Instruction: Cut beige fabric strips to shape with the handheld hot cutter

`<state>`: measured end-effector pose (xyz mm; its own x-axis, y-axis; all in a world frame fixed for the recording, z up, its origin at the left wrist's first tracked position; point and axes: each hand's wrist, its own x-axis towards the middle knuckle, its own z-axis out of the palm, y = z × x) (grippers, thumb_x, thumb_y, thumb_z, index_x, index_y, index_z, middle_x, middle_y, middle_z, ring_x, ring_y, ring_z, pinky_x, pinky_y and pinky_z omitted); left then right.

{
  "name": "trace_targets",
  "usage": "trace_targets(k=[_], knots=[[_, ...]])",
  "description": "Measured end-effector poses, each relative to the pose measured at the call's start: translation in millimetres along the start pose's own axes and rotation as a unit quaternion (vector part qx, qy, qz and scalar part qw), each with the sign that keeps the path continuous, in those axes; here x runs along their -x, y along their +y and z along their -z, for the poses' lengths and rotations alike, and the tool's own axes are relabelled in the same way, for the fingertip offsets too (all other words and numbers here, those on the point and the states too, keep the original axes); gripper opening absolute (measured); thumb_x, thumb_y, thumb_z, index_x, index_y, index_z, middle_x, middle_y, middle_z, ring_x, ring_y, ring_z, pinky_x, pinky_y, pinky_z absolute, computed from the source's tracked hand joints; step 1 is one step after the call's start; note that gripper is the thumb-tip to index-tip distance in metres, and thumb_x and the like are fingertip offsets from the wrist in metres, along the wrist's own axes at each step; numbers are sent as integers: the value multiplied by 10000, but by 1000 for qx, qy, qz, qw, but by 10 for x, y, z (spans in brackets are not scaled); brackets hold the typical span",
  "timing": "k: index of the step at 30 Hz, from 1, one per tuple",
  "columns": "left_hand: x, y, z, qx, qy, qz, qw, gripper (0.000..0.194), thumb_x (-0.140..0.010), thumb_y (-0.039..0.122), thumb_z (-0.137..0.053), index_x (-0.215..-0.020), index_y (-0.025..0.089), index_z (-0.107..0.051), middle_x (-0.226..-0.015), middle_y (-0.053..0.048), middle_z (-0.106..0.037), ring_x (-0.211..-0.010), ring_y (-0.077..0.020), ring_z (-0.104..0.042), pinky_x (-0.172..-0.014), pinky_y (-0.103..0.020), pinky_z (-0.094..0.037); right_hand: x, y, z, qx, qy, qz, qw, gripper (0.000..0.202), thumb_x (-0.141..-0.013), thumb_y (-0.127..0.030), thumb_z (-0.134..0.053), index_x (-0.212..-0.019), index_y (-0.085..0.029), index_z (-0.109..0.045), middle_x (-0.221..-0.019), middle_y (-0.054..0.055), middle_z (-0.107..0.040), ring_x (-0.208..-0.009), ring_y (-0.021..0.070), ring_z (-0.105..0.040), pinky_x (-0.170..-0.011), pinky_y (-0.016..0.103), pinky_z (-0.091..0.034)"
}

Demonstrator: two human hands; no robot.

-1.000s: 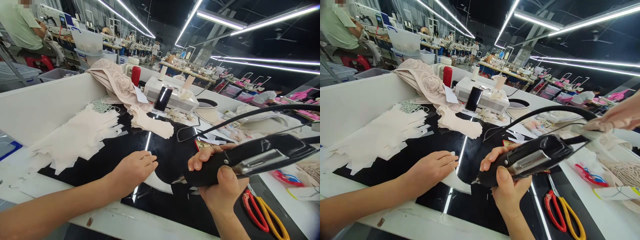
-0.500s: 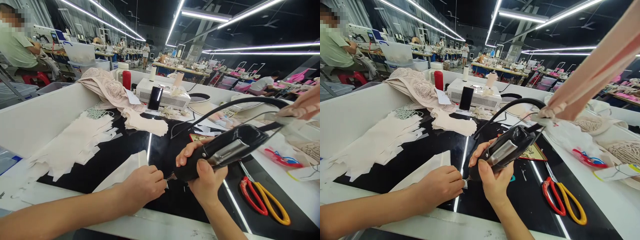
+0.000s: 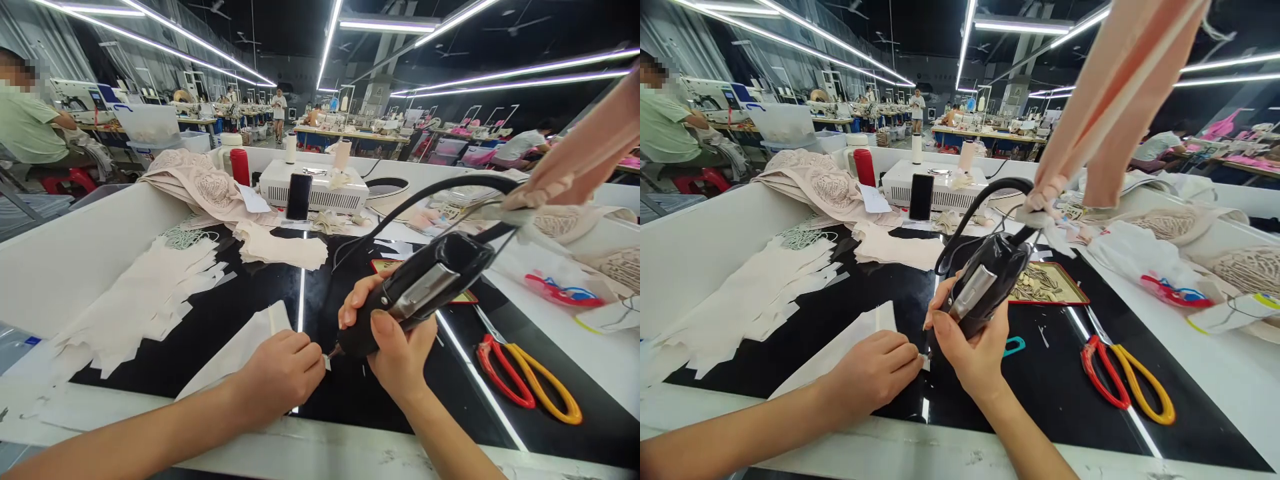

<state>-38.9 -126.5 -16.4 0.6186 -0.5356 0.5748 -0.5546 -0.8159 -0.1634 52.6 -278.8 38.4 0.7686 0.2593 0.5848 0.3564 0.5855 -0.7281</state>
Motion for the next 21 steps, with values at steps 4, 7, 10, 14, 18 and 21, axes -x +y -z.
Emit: trace_targets(k=[4, 7, 10, 14, 18, 21], knots=[[24, 26, -25, 9, -4, 3, 1000, 222, -1059, 52, -492, -931, 135, -653, -751, -7, -580, -684, -183, -533, -616, -337, -462, 2, 11, -4, 3, -6, 5, 1000, 310, -919, -357, -815, -1112, -274, -587, -865, -43, -663, -607, 119, -639, -542, 268, -550], [34, 13, -16, 9, -8, 3, 1000, 235, -1070, 54, -472, -947, 142, -652, -757, -5, -589, -687, -176, -536, -616, -333, -460, 7, 13, 3, 12, -3, 2, 1000, 326, -914, -380, -817, -1106, -276, -574, -863, -41, -657, -598, 124, -636, -535, 275, -548], [34, -11, 9, 0, -23, 4, 1000, 219, -1071, 56, -480, -975, 145, -656, -781, -11, -613, -704, -176, -551, -634, -331, -467, 6, 8, 6, 22, 4, -3, 1000, 347, -908, -396, -819, -1106, -276, -560, -846, -44, -654, -585, 127, -632, -532, 281, -549], [12, -41, 39, -10, -27, -8, 1000, 206, -1049, 35, -499, -983, 135, -666, -813, -22, -642, -736, -180, -575, -664, -328, -470, -6, -6, 0, 28, 5, 0, 1000, 328, -913, -388, -813, -1086, -271, -560, -839, -44, -660, -580, 128, -635, -525, 281, -549], [-14, -57, 31, -21, -20, -24, 999, 209, -1063, 57, -517, -954, 144, -673, -821, -17, -648, -749, -174, -572, -677, -332, -463, -11, -21, -5, 33, 8, 2, 999, 347, -903, -404, -818, -1086, -269, -556, -824, -44, -658, -564, 129, -629, -512, 282, -549], [-20, -67, 14, -19, -18, -34, 999, 194, -1068, 78, -543, -946, 150, -676, -806, -9, -638, -747, -167, -566, -677, -335, -456, -9, -24, 2, 32, 8, 0, 999, 357, -899, -411, -822, -1087, -270, -554, -825, -44, -660, -562, 129, -628, -507, 280, -544]])
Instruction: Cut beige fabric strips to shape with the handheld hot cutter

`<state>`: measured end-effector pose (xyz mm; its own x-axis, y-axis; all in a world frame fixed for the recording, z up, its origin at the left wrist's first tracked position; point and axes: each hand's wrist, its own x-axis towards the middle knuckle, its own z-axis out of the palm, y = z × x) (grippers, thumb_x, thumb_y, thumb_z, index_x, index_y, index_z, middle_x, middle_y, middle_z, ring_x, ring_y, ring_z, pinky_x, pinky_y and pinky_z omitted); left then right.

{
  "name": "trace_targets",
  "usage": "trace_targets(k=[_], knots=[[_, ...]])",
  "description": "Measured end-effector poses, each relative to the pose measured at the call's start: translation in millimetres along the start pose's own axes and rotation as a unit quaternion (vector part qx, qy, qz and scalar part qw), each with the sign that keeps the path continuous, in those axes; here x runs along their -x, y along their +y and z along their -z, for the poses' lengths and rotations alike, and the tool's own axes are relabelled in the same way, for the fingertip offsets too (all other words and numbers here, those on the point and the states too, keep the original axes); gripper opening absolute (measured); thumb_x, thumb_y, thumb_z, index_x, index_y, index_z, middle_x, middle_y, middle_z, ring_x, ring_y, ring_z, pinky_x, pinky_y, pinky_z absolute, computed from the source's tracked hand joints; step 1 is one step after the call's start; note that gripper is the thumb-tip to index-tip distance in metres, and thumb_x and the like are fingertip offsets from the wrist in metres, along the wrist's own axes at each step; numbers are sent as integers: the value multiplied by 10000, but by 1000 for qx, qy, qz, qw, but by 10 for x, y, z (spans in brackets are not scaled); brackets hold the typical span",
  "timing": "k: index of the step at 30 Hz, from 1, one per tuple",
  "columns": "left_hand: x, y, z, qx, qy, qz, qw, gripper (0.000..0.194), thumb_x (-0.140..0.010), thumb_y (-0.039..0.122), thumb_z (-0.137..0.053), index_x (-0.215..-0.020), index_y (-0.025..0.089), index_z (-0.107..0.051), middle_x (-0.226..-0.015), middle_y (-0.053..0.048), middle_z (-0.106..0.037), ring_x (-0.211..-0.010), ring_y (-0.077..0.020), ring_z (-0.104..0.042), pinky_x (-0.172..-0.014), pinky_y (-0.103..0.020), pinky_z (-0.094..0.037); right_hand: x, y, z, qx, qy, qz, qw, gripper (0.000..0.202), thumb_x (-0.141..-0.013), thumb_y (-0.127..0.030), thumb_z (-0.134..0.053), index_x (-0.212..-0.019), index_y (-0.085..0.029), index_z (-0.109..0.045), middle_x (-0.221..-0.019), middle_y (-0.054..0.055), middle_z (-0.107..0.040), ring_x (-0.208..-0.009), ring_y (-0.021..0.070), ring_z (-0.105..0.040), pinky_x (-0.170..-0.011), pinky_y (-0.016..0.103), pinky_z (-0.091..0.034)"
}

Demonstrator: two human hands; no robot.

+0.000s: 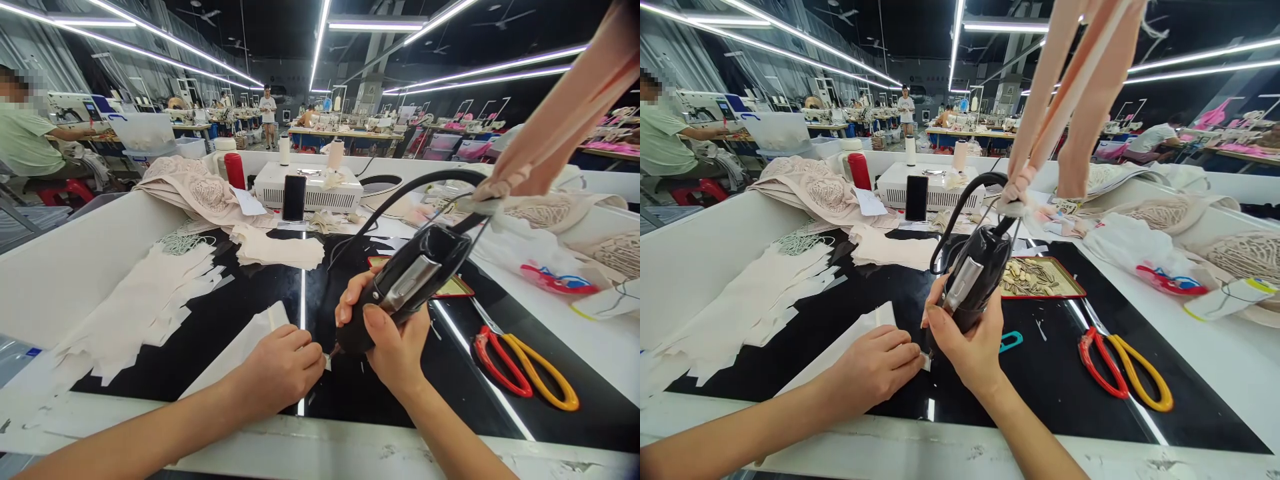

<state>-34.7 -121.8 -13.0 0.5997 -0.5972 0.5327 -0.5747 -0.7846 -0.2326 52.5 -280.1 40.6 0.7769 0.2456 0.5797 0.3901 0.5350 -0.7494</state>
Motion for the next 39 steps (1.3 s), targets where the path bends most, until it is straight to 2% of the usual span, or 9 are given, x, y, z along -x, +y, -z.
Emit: trace_targets(k=[9, 18, 27, 33, 39], knots=[[41, -9, -7, 9, 0, -10, 1000, 197, -1079, 74, -532, -973, 134, -686, -807, -11, -649, -763, -160, -579, -716, -322, -474, -21, -4, 2, -5, 16, 0, 1000, 380, -893, -415, -827, -1100, -266, -546, -819, -47, -664, -558, 129, -627, -515, 289, -549], [27, 8, -31, 8, 4, -13, 1000, 197, -1072, 78, -534, -976, 140, -694, -808, -16, -648, -756, -165, -569, -692, -327, -451, 0, -12, -16, 3, 8, 1, 1000, 373, -892, -425, -831, -1070, -275, -540, -808, -46, -671, -551, 129, -622, -506, 283, -548], [-14, 17, 6, 5, 21, -10, 1000, 230, -1068, 58, -514, -937, 132, -688, -772, -5, -631, -711, -166, -559, -669, -335, -432, -6, -16, -24, 1, 9, 3, 1000, 363, -892, -407, -830, -1069, -271, -545, -808, -48, -672, -553, 127, -626, -504, 280, -550], [-21, 45, -1, 7, 23, -6, 1000, 207, -1047, 66, -556, -894, 129, -680, -737, 5, -590, -679, -165, -529, -658, -339, -430, 3, -25, -36, 14, 10, 12, 1000, 273, -943, -347, -778, -1071, -272, -549, -814, -48, -671, -553, 122, -620, -507, 280, -555], [-18, 56, -24, 3, 24, -8, 1000, 206, -1039, 73, -558, -879, 125, -678, -767, -9, -613, -690, -174, -539, -678, -349, -432, 60, -68, -4, -11, 2, 5, 1000, 287, -926, -356, -812, -1083, -269, -588, -853, -41, -676, -591, 117, -636, -516, 262, -555]])
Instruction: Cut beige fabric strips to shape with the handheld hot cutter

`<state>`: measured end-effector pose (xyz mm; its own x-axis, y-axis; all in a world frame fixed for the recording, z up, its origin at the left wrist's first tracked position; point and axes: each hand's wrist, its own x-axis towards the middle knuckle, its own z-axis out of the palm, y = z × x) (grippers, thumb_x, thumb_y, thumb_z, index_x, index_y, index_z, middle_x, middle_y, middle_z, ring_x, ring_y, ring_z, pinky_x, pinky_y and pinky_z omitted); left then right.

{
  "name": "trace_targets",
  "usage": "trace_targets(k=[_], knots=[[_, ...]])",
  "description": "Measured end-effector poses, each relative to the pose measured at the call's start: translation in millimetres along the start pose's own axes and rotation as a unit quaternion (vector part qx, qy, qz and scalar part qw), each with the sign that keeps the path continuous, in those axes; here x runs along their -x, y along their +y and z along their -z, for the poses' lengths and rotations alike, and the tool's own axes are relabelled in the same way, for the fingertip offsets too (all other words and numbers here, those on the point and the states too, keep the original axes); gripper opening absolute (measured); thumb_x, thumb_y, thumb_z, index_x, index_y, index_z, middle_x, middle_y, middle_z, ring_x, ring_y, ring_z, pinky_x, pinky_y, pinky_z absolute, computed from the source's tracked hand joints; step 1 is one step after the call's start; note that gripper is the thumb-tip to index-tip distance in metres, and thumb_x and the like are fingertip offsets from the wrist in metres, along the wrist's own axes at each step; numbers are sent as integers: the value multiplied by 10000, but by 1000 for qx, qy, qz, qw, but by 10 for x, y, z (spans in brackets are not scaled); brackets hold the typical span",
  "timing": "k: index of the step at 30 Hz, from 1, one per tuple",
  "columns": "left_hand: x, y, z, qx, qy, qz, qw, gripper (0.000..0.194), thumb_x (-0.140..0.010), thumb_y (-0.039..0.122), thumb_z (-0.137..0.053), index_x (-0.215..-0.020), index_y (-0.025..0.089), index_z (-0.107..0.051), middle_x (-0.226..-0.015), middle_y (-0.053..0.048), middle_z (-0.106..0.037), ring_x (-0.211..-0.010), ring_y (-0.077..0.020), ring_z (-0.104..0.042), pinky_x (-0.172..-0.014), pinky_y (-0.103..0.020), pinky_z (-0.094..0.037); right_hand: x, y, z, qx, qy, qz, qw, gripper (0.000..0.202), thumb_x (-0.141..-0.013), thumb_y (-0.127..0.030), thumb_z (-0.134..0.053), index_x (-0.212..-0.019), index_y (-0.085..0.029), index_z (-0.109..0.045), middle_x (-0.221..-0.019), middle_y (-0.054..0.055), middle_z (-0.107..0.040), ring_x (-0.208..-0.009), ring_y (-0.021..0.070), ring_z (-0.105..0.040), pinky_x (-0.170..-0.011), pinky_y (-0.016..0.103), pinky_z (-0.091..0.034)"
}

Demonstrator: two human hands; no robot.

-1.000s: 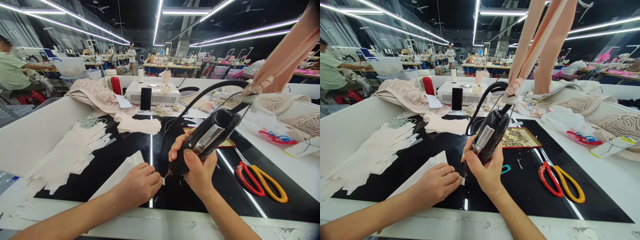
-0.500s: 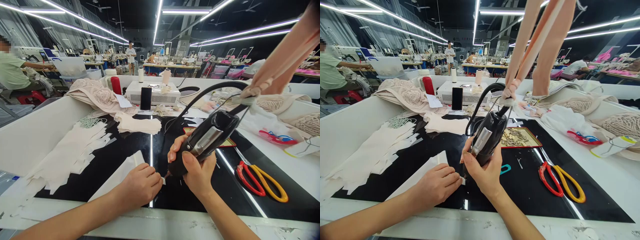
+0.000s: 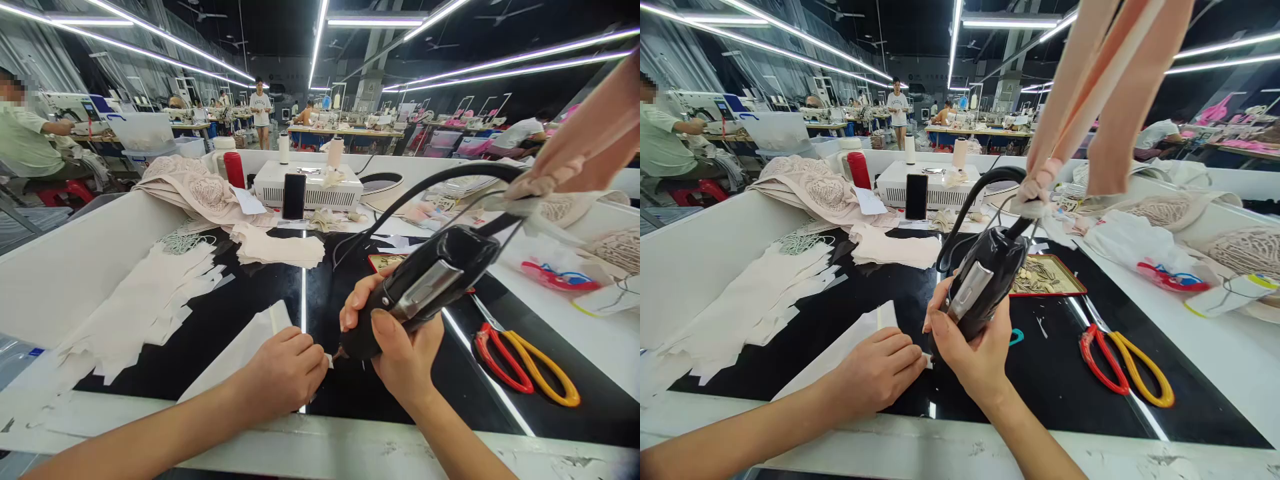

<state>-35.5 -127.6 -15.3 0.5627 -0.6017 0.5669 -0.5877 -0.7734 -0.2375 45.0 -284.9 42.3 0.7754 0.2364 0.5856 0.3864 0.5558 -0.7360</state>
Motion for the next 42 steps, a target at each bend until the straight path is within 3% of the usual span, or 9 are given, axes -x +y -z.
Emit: trace_targets(k=[9, 15, 21, 34, 42], knots=[[19, 21, -36, 0, 0, 8, 1000, 243, -1055, 95, -578, -825, 142, -639, -760, -1, -615, -680, -169, -531, -698, -350, -420, 53, -5, -5, 10, -8, -3, 1000, 238, -964, -316, -770, -1098, -270, -579, -865, -31, -671, -599, 114, -648, -526, 256, -565], [104, -94, 58, 47, -20, 19, 999, 161, -1069, 52, -534, -1062, 130, -675, -886, -22, -698, -817, -185, -632, -803, -348, -487, 53, -26, 1, 15, -3, 7, 1000, 268, -932, -326, -808, -1084, -262, -596, -855, -34, -670, -588, 117, -646, -508, 259, -560], [255, -212, 172, 72, -60, 31, 995, 167, -1069, 54, -537, -1142, 132, -664, -1039, -49, -738, -937, -209, -666, -860, -372, -512, 73, -25, 41, 8, -8, 0, 1000, 327, -925, -338, -814, -1157, -269, -594, -859, -33, -680, -598, 124, -653, -531, 277, -574], [295, -219, 106, 90, -41, 58, 993, 197, -1058, 30, -531, -1057, 167, -673, -936, -16, -718, -849, -173, -639, -755, -324, -509, 32, -69, 43, 33, 6, -4, 999, 306, -898, -330, -818, -1133, -264, -634, -828, -27, -682, -592, 145, -654, -516, 296, -585], [302, -180, 85, 97, -44, 68, 992, 146, -1048, 57, -570, -992, 150, -668, -905, -21, -683, -842, -186, -610, -760, -331, -517, -107, 2, -157, 24, 48, 13, 998, 360, -847, -361, -853, -1111, -260, -631, -776, -48, -672, -550, 141, -632, -487, 284, -564]])
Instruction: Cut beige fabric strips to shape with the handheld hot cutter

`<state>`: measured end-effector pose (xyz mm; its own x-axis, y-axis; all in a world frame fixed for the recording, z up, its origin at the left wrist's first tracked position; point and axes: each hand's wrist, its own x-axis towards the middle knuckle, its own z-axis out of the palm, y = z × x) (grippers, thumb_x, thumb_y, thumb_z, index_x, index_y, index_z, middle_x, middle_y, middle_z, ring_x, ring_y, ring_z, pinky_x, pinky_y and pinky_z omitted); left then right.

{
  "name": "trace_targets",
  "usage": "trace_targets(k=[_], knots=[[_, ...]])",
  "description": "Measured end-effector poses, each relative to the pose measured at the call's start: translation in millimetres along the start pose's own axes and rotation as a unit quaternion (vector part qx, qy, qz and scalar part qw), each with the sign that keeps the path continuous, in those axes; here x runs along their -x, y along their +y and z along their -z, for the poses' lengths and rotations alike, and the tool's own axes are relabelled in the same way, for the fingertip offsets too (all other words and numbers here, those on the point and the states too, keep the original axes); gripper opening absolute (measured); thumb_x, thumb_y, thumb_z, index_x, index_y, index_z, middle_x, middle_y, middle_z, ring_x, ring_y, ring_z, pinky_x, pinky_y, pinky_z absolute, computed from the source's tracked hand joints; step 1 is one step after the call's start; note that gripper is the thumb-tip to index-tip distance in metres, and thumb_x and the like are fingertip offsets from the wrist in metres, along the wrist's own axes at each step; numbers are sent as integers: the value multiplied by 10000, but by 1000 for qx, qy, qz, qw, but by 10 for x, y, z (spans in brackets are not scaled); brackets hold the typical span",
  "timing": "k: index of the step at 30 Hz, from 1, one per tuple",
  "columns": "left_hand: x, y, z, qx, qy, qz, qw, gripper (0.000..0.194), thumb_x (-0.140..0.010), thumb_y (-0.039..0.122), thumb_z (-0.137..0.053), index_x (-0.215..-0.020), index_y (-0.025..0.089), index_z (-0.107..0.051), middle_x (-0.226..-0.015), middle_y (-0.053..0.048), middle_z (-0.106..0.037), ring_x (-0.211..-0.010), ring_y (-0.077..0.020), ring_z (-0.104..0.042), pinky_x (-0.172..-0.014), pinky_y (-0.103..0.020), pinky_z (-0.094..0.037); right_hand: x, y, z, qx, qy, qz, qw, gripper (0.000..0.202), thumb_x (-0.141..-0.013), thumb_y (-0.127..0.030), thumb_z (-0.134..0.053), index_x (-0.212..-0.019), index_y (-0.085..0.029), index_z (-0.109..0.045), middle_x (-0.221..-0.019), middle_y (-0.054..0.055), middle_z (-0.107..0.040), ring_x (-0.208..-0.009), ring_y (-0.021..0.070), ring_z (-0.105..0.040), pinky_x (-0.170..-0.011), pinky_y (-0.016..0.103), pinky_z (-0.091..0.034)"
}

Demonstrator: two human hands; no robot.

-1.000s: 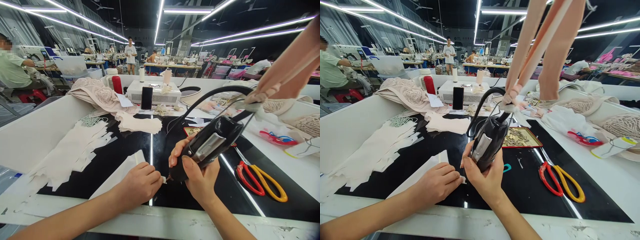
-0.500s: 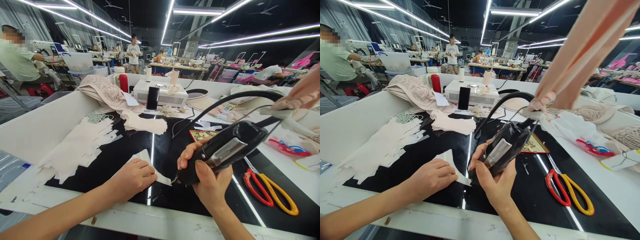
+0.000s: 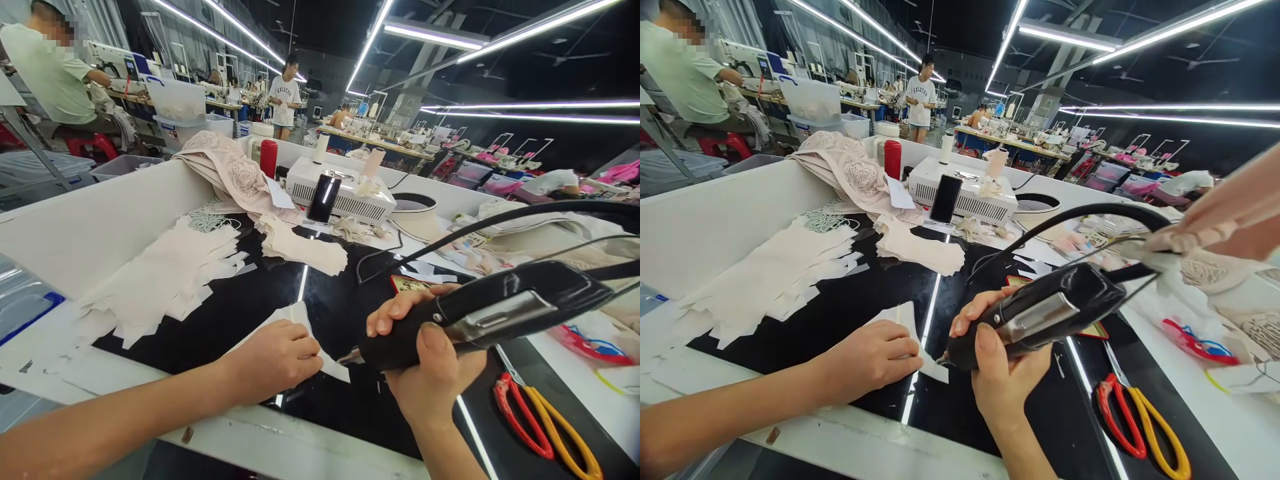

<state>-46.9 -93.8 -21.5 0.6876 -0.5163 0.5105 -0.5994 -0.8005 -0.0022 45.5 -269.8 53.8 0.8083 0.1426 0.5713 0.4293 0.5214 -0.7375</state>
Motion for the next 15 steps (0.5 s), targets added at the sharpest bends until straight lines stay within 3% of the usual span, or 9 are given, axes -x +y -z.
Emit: trace_targets(k=[6, 15], knots=[[-12, 19, 0, -19, -6, -6, 1000, 132, -1025, 43, -590, -1023, 151, -666, -896, -26, -661, -830, -188, -600, -734, -330, -497, 20, 113, -70, 2, -7, -10, 1000, 357, -860, -347, -828, -1125, -267, -603, -784, -55, -657, -565, 138, -633, -520, 292, -571], [-17, 36, -15, -20, 0, 0, 1000, 98, -1022, 62, -629, -992, 153, -652, -867, -17, -635, -819, -189, -587, -724, -333, -476, 20, 93, -93, 25, 3, -23, 999, 312, -849, -318, -821, -1069, -265, -605, -768, -54, -659, -554, 144, -622, -514, 307, -564]])
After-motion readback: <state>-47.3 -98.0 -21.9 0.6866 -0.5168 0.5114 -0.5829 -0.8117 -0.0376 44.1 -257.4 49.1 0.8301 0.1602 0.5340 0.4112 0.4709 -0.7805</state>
